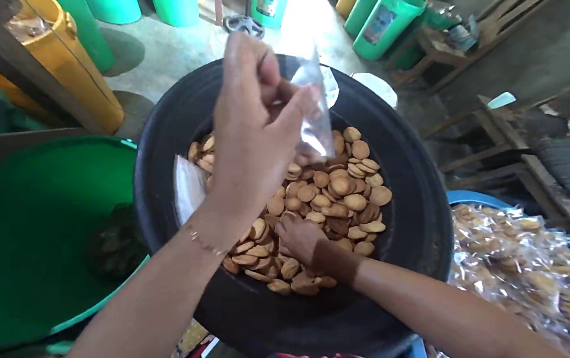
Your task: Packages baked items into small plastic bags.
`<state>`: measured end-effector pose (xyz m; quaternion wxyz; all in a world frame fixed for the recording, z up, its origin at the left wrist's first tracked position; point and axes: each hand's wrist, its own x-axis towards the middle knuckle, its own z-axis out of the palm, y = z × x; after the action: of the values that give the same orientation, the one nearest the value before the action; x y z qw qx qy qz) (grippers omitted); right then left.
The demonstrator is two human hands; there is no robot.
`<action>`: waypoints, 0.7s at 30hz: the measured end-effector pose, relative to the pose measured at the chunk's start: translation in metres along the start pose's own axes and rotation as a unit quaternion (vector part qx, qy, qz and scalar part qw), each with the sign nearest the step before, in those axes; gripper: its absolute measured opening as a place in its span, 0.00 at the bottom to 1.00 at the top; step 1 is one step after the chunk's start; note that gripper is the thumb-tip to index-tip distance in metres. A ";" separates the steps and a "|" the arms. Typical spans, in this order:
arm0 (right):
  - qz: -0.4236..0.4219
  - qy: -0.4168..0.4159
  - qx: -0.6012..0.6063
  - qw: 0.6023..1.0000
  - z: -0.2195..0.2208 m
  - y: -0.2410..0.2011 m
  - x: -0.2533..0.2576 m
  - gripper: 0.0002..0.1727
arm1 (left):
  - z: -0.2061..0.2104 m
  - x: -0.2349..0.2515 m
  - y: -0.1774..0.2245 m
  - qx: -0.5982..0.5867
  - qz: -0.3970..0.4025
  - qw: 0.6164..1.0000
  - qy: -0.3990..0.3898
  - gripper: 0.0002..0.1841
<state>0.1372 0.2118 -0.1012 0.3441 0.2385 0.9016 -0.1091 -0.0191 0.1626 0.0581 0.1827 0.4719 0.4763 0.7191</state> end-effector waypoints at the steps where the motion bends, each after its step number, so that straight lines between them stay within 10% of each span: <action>1: 0.003 0.000 -0.006 1.000 0.003 -0.001 0.001 0.29 | 0.007 0.005 -0.006 0.013 0.002 1.000 0.002 0.14; 5: -0.006 0.121 -0.006 0.993 0.013 0.012 0.001 0.23 | 0.010 0.002 -0.033 0.099 -0.035 0.993 -0.061 0.11; 21: 0.048 -0.066 0.026 0.996 -0.053 0.015 0.033 0.31 | 0.001 0.002 -0.084 0.371 -0.059 0.902 -0.210 0.07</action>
<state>0.0935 0.2554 -0.0845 0.4011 0.2825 0.8615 -0.1309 -0.0351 0.2047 -0.0125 0.1321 0.6169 0.6861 0.3622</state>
